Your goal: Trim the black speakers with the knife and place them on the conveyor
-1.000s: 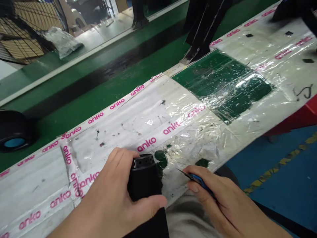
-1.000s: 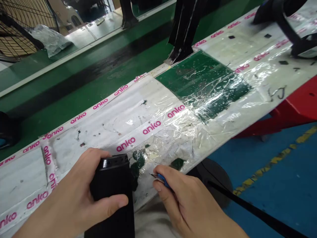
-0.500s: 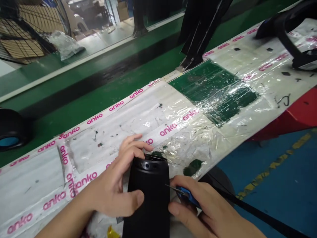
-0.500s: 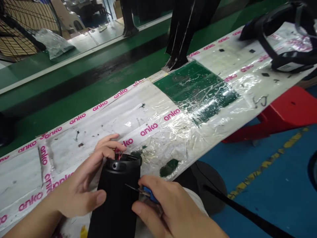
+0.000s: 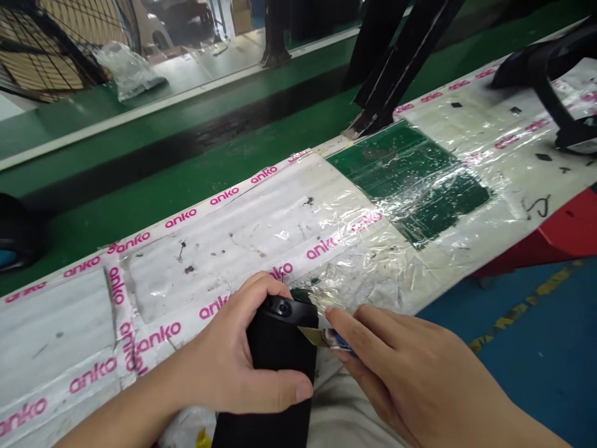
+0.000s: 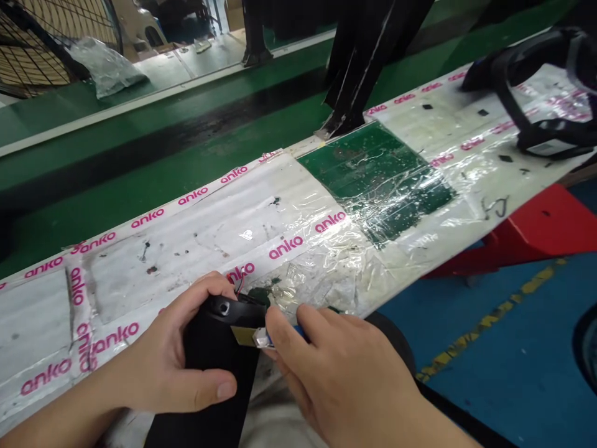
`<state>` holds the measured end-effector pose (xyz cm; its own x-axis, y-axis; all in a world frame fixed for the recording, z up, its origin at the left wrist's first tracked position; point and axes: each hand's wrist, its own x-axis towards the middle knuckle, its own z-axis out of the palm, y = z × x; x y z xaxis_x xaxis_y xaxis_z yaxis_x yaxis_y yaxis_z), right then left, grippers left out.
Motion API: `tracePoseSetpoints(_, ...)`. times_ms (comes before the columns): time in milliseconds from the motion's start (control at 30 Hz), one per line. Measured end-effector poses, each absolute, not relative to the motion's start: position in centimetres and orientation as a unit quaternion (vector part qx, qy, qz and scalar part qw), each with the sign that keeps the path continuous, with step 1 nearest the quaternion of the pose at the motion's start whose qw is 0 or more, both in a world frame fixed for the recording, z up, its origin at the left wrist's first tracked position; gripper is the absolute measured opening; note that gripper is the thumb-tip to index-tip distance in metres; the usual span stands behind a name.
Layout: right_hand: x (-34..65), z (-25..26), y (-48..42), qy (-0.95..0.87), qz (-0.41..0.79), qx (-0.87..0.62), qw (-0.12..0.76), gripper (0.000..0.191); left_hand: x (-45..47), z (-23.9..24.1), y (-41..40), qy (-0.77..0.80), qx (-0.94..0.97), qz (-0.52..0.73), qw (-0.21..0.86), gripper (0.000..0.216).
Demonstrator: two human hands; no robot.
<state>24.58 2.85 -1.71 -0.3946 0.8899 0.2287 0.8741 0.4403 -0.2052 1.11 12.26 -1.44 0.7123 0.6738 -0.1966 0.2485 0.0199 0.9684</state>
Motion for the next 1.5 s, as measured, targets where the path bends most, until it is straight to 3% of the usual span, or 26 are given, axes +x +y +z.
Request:
tracePoseSetpoints(500,25.0,-1.5,3.7,-0.851,0.022,-0.510,0.123,0.025,0.7,-2.0,12.6,0.325,0.691,0.169,0.623,0.055)
tracePoseSetpoints(867,24.9,-0.9,4.0,-0.868,-0.054,-0.487,0.086,0.045,0.9,-1.8,12.6,0.327,0.682,0.158,0.635,0.051)
tracePoseSetpoints(1133,25.0,-0.6,3.6,-0.863,0.047,-0.502,0.027,0.059,1.4,-1.3,12.1,0.330,0.695,0.135,0.624,0.045)
tracePoseSetpoints(1367,25.3,1.8,4.8,-0.854,0.132,-0.503,0.014,0.040,1.7,-0.5,11.5,0.355,0.716,0.135,0.586,0.034)
tracePoseSetpoints(1500,26.4,2.5,4.0,-0.850,0.086,-0.514,0.069,0.040,1.6,-0.8,11.2,0.384,0.695,0.123,0.595,0.033)
